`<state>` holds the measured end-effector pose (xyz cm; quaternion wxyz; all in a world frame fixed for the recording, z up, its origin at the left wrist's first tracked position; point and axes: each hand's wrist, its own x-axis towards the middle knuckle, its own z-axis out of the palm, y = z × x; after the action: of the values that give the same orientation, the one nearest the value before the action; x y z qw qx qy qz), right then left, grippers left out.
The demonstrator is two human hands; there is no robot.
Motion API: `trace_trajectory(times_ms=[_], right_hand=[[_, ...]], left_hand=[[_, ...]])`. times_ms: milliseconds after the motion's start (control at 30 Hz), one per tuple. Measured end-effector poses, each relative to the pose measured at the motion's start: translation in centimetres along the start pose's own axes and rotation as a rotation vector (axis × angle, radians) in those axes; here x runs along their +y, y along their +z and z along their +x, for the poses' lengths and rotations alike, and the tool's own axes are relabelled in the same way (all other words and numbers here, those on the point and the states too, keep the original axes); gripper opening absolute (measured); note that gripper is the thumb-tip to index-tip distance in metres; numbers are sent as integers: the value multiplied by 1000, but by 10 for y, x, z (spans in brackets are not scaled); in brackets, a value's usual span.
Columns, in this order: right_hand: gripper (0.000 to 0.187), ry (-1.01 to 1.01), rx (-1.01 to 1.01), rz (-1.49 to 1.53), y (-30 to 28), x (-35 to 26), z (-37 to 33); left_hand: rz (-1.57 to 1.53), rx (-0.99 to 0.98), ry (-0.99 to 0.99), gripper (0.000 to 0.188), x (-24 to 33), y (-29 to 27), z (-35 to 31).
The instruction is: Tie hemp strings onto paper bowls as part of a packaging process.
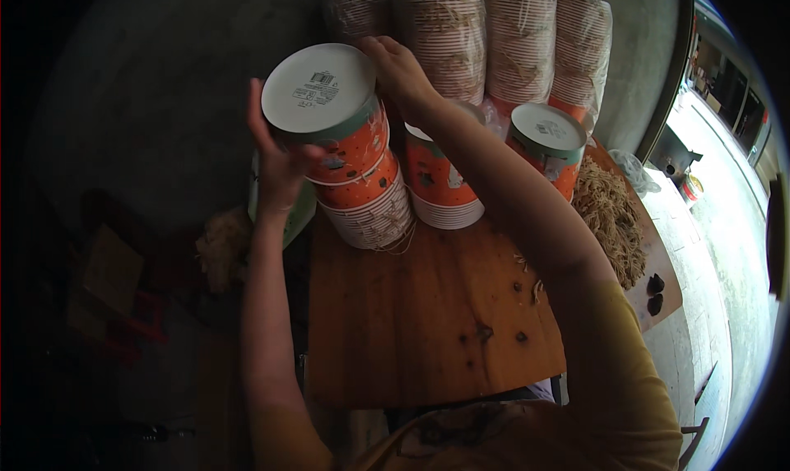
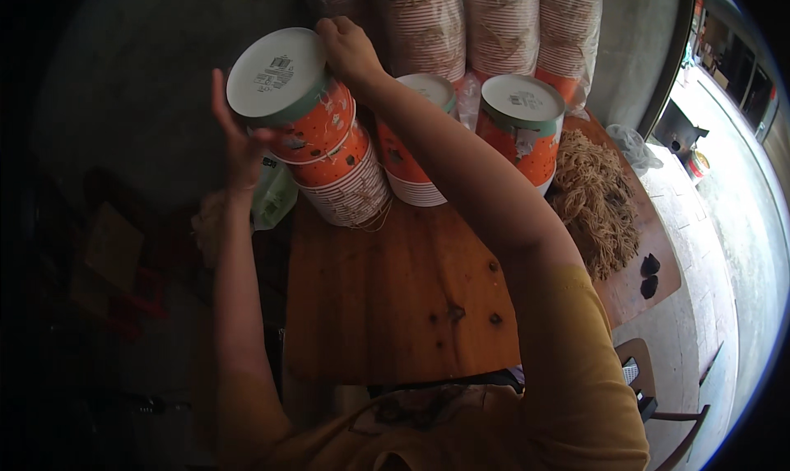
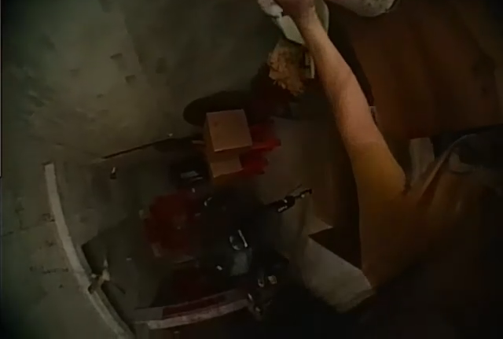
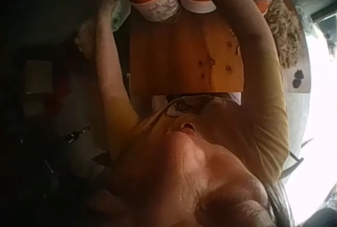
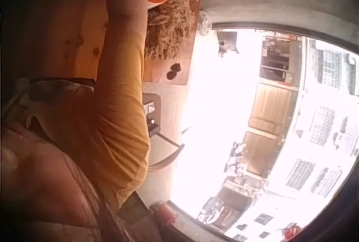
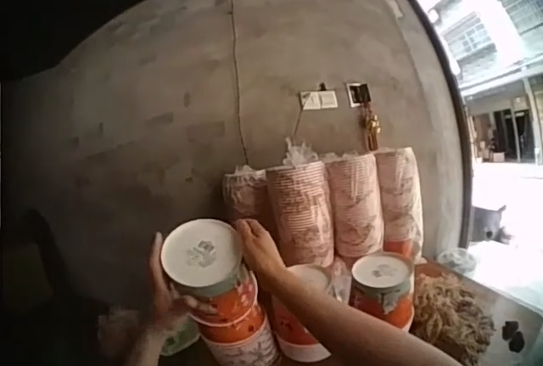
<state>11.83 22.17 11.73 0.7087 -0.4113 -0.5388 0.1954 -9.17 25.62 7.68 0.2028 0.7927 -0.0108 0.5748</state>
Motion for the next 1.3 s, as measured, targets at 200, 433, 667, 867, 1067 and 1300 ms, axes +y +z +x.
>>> trace_trajectory(times_ms=[200,433,667,867,1067,1300], right_hand=[[37,-278,-233,-1202,-53,45,19],[83,189,-699,-1679,-114,38,-48],[55,57,-394,-1209,-93,-4,-60],[50,-104,-305,-1169,-101,-16,-55],[57,-251,-137,-1161,-99,-76,-48],[53,-660,34,-774,-97,-177,-145]], left_hand=[[-195,11,-461,113,-15,10,8],[-263,11,-512,109,-27,21,-30],[-261,14,-577,110,-16,13,-41],[-97,75,-568,106,-26,19,-52],[343,482,-315,58,18,39,-64],[-383,142,-542,50,88,99,-35]])
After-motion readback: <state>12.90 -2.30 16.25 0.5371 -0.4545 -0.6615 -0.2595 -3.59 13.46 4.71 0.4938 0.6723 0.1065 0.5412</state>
